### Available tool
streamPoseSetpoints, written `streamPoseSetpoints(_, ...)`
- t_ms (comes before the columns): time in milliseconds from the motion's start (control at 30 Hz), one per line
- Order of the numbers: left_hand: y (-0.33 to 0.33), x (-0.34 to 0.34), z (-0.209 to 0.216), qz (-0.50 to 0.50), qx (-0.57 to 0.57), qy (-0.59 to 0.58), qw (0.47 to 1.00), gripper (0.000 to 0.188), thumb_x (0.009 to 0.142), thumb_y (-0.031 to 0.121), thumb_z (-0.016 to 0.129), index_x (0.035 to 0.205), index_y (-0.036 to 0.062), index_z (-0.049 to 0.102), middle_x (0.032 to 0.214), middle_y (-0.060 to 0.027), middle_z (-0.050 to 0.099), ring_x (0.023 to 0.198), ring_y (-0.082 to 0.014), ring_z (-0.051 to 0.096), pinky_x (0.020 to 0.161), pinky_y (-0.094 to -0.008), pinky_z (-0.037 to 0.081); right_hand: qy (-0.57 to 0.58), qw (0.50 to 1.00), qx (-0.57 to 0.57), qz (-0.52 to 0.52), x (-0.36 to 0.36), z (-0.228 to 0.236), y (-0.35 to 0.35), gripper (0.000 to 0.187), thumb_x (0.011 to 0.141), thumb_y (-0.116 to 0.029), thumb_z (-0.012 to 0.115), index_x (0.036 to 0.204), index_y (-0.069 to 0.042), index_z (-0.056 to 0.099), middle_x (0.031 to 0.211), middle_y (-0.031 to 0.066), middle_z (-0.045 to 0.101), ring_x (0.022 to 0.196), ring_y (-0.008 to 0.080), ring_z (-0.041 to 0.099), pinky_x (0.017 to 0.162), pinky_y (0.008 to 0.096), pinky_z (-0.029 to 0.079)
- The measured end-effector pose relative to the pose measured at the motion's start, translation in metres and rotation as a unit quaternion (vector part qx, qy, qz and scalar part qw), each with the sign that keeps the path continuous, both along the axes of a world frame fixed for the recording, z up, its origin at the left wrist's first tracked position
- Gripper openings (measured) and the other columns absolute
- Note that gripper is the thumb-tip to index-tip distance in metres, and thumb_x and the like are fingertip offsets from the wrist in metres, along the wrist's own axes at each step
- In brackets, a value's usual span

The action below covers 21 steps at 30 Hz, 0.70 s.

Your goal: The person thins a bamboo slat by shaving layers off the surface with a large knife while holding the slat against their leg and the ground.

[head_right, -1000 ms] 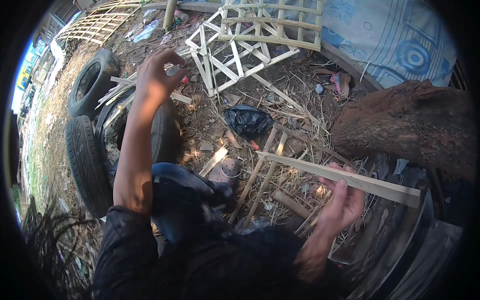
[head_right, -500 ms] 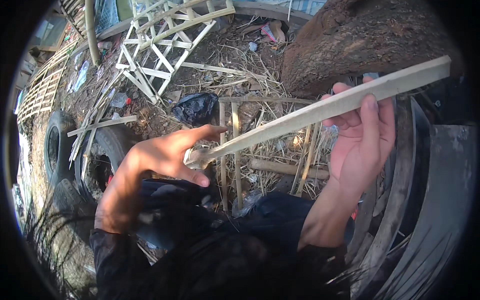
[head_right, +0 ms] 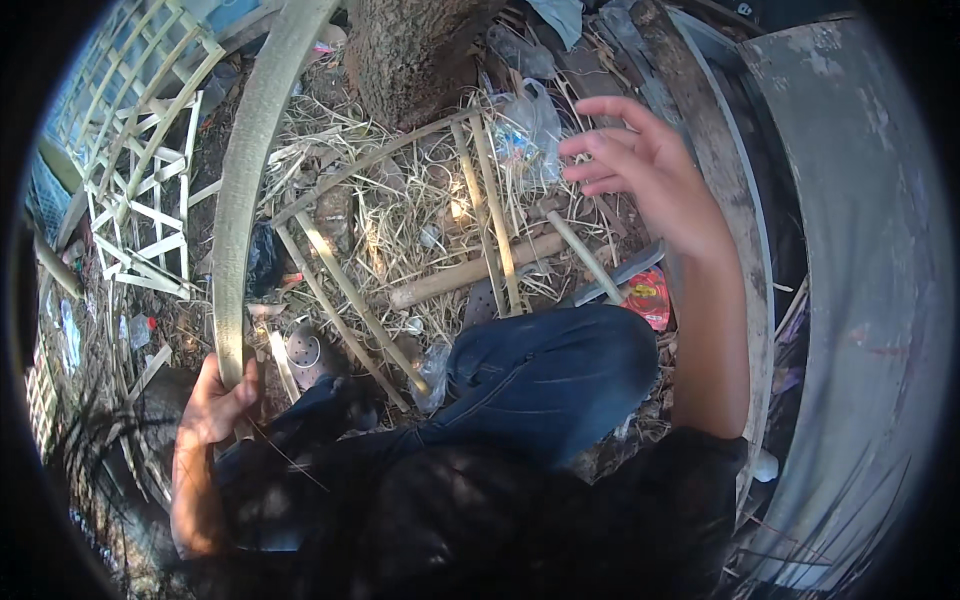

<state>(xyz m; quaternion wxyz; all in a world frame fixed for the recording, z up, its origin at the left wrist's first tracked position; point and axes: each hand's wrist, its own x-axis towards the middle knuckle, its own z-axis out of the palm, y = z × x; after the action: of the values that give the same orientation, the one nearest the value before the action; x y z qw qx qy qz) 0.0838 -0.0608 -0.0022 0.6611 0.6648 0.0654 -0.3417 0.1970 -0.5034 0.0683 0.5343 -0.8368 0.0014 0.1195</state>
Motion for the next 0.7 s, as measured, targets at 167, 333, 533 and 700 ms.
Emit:
streamPoseSetpoints(167,-0.002,-0.004,-0.004,0.017,-0.030,-0.009,0.999,0.058,0.084,0.062,0.064,0.076,0.0079,0.045,0.057,0.0023,0.043,0.046,-0.0067,0.041,0.041,-0.0221,0.031,0.089,0.993,0.018,-0.079,-0.049,-0.043,-0.024,0.044,0.097,-0.021,0.053,0.137,-0.005,0.042,0.114,0.0156,0.064,0.097,0.0184,0.066,0.084,0.0291,0.052)
streamPoseSetpoints(333,-0.035,-0.008,0.019,-0.035,-0.096,0.060,0.993,0.055,0.091,0.059,0.055,0.079,0.0057,0.048,0.060,0.0027,0.042,0.049,-0.0058,0.040,0.044,-0.0211,0.032,0.108,0.932,0.346,0.021,-0.075,-0.053,0.096,0.070,0.092,-0.016,0.063,0.147,-0.004,0.022,0.128,0.0204,0.052,0.114,0.0239,0.056,0.092,0.0368,0.048)
streamPoseSetpoints(533,-0.048,-0.023,0.028,-0.067,-0.125,0.060,0.988,0.053,0.100,0.053,0.041,0.105,0.0030,0.057,0.068,0.0005,0.049,0.049,-0.0058,0.044,0.044,-0.0197,0.036,0.125,0.902,0.411,0.045,-0.066,-0.067,0.178,0.047,0.097,-0.021,0.053,0.136,0.000,0.038,0.106,0.0179,0.065,0.095,0.0263,0.068,0.083,0.0401,0.056)
streamPoseSetpoints(700,-0.014,-0.032,0.015,-0.088,-0.101,-0.069,0.989,0.083,0.094,0.060,0.048,0.146,0.0007,0.023,0.118,-0.0130,0.056,0.105,-0.0198,0.059,0.092,-0.0318,0.046,0.069,0.919,0.388,0.022,-0.058,-0.060,0.176,0.026,0.097,-0.011,0.052,0.121,-0.002,0.048,0.094,0.0152,0.068,0.078,0.0217,0.071,0.069,0.0335,0.060)
